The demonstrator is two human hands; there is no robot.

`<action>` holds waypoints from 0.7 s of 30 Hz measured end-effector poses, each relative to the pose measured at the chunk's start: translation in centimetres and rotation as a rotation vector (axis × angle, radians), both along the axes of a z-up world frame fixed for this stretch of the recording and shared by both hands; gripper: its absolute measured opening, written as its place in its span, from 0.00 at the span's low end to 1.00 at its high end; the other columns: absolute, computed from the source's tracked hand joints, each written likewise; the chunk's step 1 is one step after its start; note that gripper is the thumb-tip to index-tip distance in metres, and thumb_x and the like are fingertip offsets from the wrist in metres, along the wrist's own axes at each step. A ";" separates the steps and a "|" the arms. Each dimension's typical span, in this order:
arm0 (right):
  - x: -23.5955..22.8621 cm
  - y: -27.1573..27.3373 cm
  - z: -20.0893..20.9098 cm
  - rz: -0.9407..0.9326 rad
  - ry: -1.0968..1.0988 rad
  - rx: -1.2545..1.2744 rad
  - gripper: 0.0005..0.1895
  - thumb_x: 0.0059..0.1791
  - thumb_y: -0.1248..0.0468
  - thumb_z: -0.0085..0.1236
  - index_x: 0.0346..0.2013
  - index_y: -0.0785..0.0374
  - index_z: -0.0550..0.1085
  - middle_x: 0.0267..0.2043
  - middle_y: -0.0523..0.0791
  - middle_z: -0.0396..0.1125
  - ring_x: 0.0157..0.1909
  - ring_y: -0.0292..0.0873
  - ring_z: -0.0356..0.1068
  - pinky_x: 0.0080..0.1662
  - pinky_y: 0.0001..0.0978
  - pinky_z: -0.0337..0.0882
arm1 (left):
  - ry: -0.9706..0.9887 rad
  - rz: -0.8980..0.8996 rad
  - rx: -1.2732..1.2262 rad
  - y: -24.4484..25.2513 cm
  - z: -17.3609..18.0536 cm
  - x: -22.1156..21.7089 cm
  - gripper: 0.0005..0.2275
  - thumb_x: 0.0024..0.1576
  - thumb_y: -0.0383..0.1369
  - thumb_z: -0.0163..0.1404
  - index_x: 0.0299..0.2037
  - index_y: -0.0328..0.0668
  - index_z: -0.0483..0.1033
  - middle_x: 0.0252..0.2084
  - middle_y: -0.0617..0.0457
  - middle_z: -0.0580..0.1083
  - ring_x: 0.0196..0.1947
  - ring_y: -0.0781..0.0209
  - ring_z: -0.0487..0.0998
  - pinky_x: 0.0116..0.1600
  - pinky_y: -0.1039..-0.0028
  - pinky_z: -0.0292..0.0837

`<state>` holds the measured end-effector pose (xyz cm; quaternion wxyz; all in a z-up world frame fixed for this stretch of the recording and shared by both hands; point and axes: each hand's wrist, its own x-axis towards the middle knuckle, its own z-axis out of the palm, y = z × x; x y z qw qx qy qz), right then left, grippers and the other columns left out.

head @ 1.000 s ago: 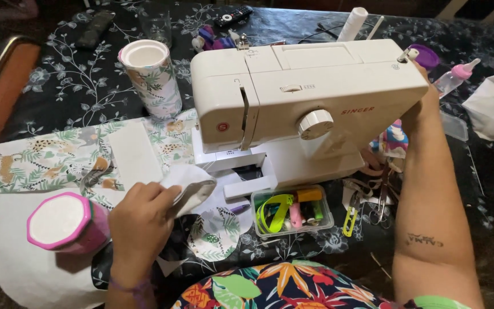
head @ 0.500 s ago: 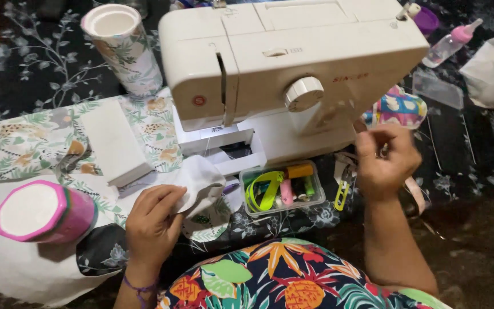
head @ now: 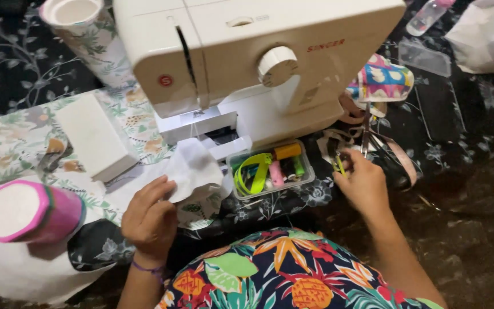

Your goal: The person operates a sewing machine to stitch a white fabric piece. They guide the fabric under the needle, then use scissors to cut the thread. The person then folds the fabric and continues sewing another section.

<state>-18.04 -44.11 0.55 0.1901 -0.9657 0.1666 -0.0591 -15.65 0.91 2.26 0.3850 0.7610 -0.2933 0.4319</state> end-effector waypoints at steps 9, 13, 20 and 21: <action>0.0 -1.3 3.0 0.031 0.013 -0.231 0.18 0.52 0.57 0.57 0.55 0.55 0.82 0.51 0.49 0.79 0.53 0.58 0.76 0.55 0.52 0.71 | -0.068 0.040 0.051 0.2 0.5 1.5 0.10 0.65 0.23 0.48 0.30 0.28 0.75 0.46 0.35 0.82 0.44 0.27 0.84 0.46 0.50 0.87; -0.3 1.9 7.5 0.155 -0.213 -0.247 0.12 0.57 0.61 0.57 0.50 0.63 0.83 0.47 0.49 0.76 0.53 0.56 0.74 0.53 0.50 0.69 | -0.039 0.060 0.037 -0.1 0.8 2.2 0.07 0.62 0.22 0.56 0.32 0.25 0.79 0.46 0.36 0.82 0.43 0.34 0.83 0.45 0.54 0.86; -0.5 12.5 12.2 0.620 -0.296 0.176 0.10 0.55 0.65 0.54 0.48 0.61 0.80 0.38 0.44 0.79 0.32 0.40 0.77 0.41 0.33 0.75 | 0.187 0.092 0.017 -0.7 1.1 1.6 0.06 0.57 0.22 0.60 0.41 0.24 0.81 0.45 0.33 0.79 0.48 0.36 0.82 0.60 0.46 0.81; 0.0 14.0 12.6 1.004 -0.375 0.140 0.15 0.54 0.66 0.54 0.54 0.62 0.79 0.40 0.46 0.80 0.31 0.41 0.78 0.38 0.33 0.78 | 0.222 0.084 -0.002 -0.9 1.1 1.5 0.07 0.57 0.24 0.62 0.41 0.25 0.81 0.47 0.32 0.79 0.50 0.37 0.82 0.67 0.42 0.78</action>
